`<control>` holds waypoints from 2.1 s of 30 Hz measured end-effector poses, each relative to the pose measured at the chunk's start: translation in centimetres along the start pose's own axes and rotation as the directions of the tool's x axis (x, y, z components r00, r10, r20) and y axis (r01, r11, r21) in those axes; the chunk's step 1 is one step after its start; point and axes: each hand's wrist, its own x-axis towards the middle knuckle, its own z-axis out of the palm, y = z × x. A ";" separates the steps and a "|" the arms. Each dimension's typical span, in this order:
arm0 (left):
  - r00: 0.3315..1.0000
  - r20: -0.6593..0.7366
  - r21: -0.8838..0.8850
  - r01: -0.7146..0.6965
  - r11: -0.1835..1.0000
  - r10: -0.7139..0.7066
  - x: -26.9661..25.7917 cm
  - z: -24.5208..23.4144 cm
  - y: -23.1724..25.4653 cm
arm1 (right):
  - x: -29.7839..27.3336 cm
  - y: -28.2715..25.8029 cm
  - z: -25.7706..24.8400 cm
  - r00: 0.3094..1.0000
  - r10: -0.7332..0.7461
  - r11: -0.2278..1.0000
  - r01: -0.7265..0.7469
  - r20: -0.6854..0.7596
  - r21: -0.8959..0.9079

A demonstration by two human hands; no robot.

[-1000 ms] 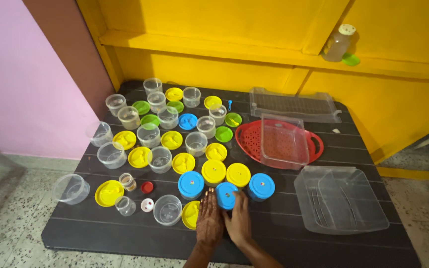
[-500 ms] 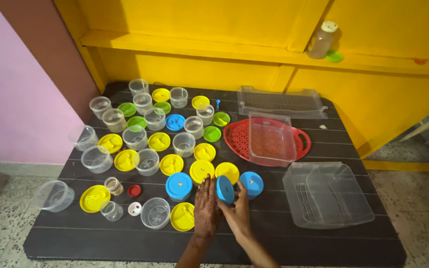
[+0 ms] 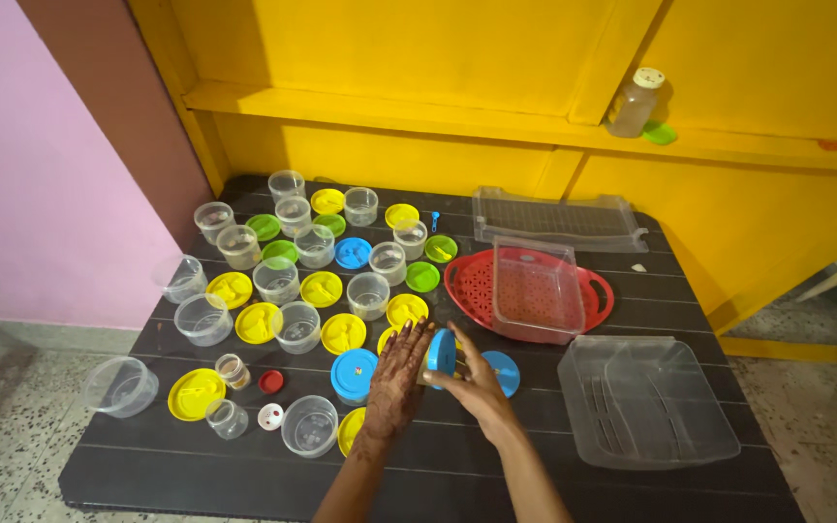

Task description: The person sorts and organizes numerous small plastic containers and their lids on a table. They repeatedly pick up containers, match them with corresponding lids, and place them back on the table in a more orderly arrangement.

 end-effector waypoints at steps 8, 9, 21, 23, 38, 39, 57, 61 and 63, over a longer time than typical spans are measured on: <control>0.988 -0.072 0.015 0.138 0.990 -0.137 -0.3 1.2 0.8 | -0.8 0.3 -1.3 0.980 -0.198 0.978 0.199 0.016 -0.062; 0.990 -0.066 0.010 0.123 0.992 -0.122 0.0 1.1 0.7 | -0.9 0.4 -1.4 0.977 -0.211 0.977 0.211 0.030 0.003; 0.992 0.062 0.079 -0.115 0.990 0.110 3.2 -0.7 0.6 | -1.5 0.0 -1.9 0.935 -0.340 0.932 0.349 -0.100 0.095; 0.988 0.103 0.049 -0.118 0.992 0.113 3.7 -1.1 0.8 | -1.5 -0.4 -2.1 0.937 -0.327 0.933 0.341 -0.120 0.117; 0.997 -0.059 -0.065 0.045 0.997 -0.049 4.0 1.0 1.5 | -1.0 -3.0 -3.8 0.962 -0.267 0.943 0.249 -0.057 -0.218; 0.998 -0.041 -0.039 0.056 0.998 -0.057 3.8 1.2 1.2 | -1.2 -3.2 -4.0 0.951 -0.310 0.906 0.296 0.000 -0.302; 0.986 -0.147 0.105 0.100 0.989 -0.084 3.9 3.2 1.2 | 0.5 -4.5 -3.0 0.996 0.054 0.990 -0.063 -0.067 -0.129; 0.988 -0.099 0.086 0.127 0.988 -0.118 3.4 2.9 1.0 | 0.2 -4.6 -3.6 0.975 -0.213 0.963 0.219 0.054 -0.159; 0.986 -0.135 0.154 0.114 0.981 -0.094 3.5 3.2 0.9 | 0.2 -4.4 -3.6 0.991 -0.135 0.969 0.133 0.002 -0.210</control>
